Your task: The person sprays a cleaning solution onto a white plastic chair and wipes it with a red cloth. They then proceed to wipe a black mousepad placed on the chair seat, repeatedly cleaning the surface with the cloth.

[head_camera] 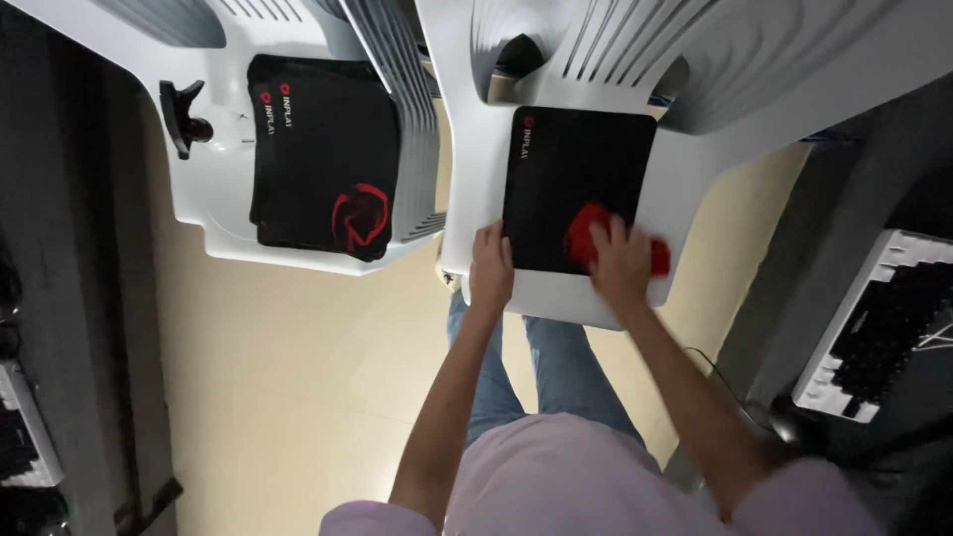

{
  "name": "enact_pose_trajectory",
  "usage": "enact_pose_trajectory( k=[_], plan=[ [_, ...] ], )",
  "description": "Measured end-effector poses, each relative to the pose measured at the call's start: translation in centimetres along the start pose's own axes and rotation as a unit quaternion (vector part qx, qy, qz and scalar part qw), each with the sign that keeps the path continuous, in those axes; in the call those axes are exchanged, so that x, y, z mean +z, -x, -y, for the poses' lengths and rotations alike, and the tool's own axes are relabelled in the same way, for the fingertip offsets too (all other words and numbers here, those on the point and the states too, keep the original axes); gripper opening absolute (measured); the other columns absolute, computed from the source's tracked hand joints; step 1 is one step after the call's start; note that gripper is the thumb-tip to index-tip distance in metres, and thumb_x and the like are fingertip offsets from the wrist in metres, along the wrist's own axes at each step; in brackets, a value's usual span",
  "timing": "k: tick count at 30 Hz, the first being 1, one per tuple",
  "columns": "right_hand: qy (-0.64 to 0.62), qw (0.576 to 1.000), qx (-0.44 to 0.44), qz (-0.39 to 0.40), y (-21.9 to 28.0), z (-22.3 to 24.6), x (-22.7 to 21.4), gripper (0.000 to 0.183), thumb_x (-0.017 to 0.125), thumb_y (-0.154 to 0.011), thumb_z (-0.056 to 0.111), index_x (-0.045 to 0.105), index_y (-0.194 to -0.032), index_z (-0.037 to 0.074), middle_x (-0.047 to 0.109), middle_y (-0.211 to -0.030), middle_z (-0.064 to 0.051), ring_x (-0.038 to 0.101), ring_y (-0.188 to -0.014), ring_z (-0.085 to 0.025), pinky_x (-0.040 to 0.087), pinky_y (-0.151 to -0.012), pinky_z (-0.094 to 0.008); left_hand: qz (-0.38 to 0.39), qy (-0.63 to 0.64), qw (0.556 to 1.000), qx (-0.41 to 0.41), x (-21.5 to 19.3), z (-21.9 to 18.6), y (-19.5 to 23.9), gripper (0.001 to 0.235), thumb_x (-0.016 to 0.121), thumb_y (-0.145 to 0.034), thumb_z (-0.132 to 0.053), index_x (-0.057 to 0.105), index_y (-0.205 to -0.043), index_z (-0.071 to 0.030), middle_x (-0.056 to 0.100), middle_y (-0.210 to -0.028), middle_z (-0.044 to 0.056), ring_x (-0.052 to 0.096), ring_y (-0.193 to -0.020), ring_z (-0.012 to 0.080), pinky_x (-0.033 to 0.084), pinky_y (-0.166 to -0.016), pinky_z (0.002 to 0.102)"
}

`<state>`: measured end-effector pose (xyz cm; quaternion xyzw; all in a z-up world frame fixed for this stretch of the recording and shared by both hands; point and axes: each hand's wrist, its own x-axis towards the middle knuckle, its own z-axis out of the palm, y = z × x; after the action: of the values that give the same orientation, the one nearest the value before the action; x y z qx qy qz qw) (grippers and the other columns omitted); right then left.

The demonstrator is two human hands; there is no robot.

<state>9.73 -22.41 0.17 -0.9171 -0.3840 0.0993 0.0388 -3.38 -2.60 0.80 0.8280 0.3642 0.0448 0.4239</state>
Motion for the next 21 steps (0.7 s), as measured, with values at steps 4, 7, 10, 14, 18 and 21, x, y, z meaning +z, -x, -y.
enact_pose_trajectory(
  k=[4,7,10,14,18,21],
  plan=[
    [-0.024,0.998,0.039,0.051,1.3,6.5,1.8,0.076,0.087,-0.072,0.033,0.059,-0.141,0.016,0.053,-0.133,-0.016,0.052,-0.113,-0.041,0.043,-0.095,-0.058,-0.019,0.036,0.999,-0.013,-0.6,0.4,-1.0,0.036,0.044,-0.110,-0.025,0.060,-0.132,-0.002,0.061,-0.124,0.023,0.060,-0.117,0.0428,0.049,-0.099,0.049],
    [-0.025,0.996,-0.018,0.083,-1.7,10.2,3.2,0.075,0.084,-0.074,0.028,0.058,-0.144,0.018,0.053,-0.140,-0.013,0.053,-0.115,-0.034,0.043,-0.093,-0.053,-0.023,0.055,0.998,-0.030,-0.2,1.4,-2.2,0.038,0.043,-0.109,-0.029,0.065,-0.123,-0.001,0.065,-0.117,0.024,0.062,-0.111,0.0424,0.049,-0.096,0.048],
    [0.015,0.994,-0.107,0.001,-6.3,9.7,4.1,0.074,0.078,-0.066,0.034,0.060,-0.134,0.015,0.054,-0.135,-0.016,0.053,-0.118,-0.036,0.044,-0.097,-0.054,-0.007,0.052,0.997,-0.052,-0.3,2.2,-3.2,0.041,0.042,-0.111,-0.032,0.068,-0.112,0.001,0.069,-0.109,0.026,0.064,-0.105,0.0430,0.049,-0.093,0.050],
    [0.005,0.996,-0.088,0.012,-14.0,3.8,1.3,0.031,0.057,-0.104,0.021,0.062,-0.133,0.014,0.056,-0.140,-0.021,0.056,-0.119,-0.041,0.044,-0.097,-0.056,-0.021,0.060,0.998,-0.029,0.0,0.8,-2.8,0.044,0.042,-0.111,-0.032,0.070,-0.106,0.003,0.070,-0.099,0.027,0.064,-0.097,0.0452,0.048,-0.088,0.053],
    [-0.193,0.971,0.083,-0.113,-18.6,-2.9,4.4,0.051,0.056,-0.114,0.040,0.053,-0.144,-0.001,0.054,-0.135,-0.030,0.053,-0.118,-0.052,0.040,-0.104,-0.063,-0.066,0.012,0.998,0.020,0.5,1.7,-2.0,0.046,0.044,-0.107,-0.032,0.071,-0.114,0.005,0.070,-0.100,0.028,0.061,-0.097,0.0490,0.046,-0.089,0.055],
    [0.009,0.990,0.025,-0.139,-13.6,-4.1,3.1,0.042,0.055,-0.102,0.021,0.060,-0.144,0.014,0.052,-0.149,-0.024,0.052,-0.124,-0.052,0.041,-0.105,-0.064,-0.028,0.025,0.999,-0.030,0.2,0.7,-2.4,0.048,0.046,-0.107,-0.036,0.072,-0.116,0.003,0.072,-0.105,0.026,0.063,-0.102,0.0465,0.047,-0.094,0.052]
  ],
)
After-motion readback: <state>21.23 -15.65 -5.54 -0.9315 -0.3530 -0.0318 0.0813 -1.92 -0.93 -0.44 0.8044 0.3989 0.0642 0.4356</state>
